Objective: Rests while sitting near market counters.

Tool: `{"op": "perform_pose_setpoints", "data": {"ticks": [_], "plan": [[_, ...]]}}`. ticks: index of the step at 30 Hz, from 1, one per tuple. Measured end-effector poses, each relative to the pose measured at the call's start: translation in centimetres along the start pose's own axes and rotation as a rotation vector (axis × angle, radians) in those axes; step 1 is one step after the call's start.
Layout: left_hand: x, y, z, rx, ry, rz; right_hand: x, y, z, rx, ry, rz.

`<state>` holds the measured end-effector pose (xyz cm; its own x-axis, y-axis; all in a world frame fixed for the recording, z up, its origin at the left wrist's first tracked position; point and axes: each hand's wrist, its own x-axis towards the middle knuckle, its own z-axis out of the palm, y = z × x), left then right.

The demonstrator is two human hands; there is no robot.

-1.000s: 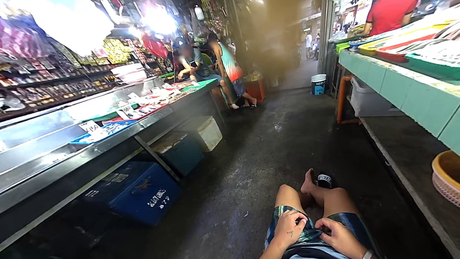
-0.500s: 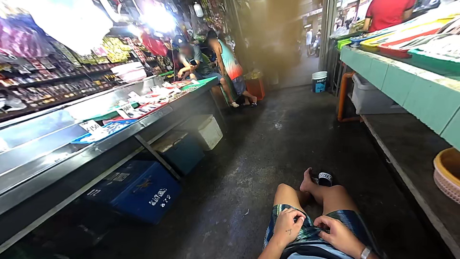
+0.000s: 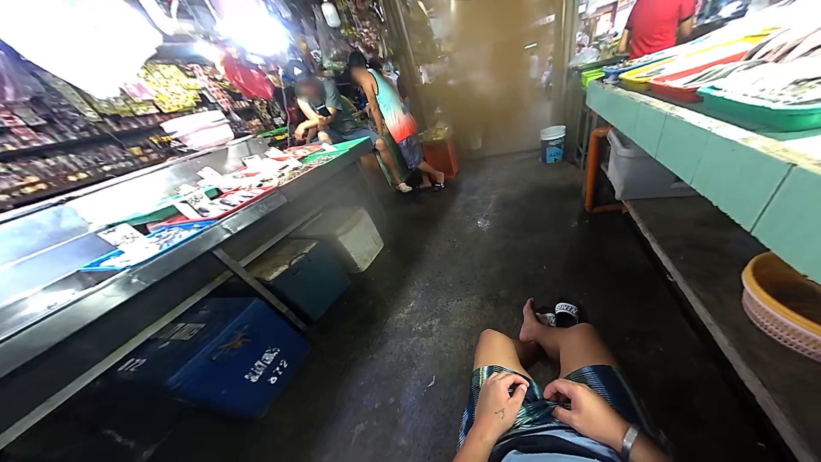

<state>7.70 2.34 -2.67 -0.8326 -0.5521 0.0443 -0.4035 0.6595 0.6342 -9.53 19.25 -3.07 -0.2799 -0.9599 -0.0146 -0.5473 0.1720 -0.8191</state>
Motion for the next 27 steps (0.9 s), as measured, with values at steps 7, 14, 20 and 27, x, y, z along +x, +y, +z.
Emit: {"op": "perform_pose_setpoints", "data": {"ticks": [7,14,20,27], "plan": [[0.3,0.0,0.7,-0.008,0.075,0.089,-0.5,-0.5,-0.7,-0.015,-0.015,-0.007],[0.3,1.4,0.5,-0.011,0.043,0.155,-1.2,-1.2,-1.5,0.003,-0.028,0.013],[-0.3,0.7,-0.1,0.007,0.047,0.095,-0.7,-1.4,-0.8,-0.014,-0.039,-0.012],[-0.4,0.3,-0.3,-0.016,0.058,0.076,-0.1,-1.4,-0.5,-0.031,-0.069,-0.017]]}}
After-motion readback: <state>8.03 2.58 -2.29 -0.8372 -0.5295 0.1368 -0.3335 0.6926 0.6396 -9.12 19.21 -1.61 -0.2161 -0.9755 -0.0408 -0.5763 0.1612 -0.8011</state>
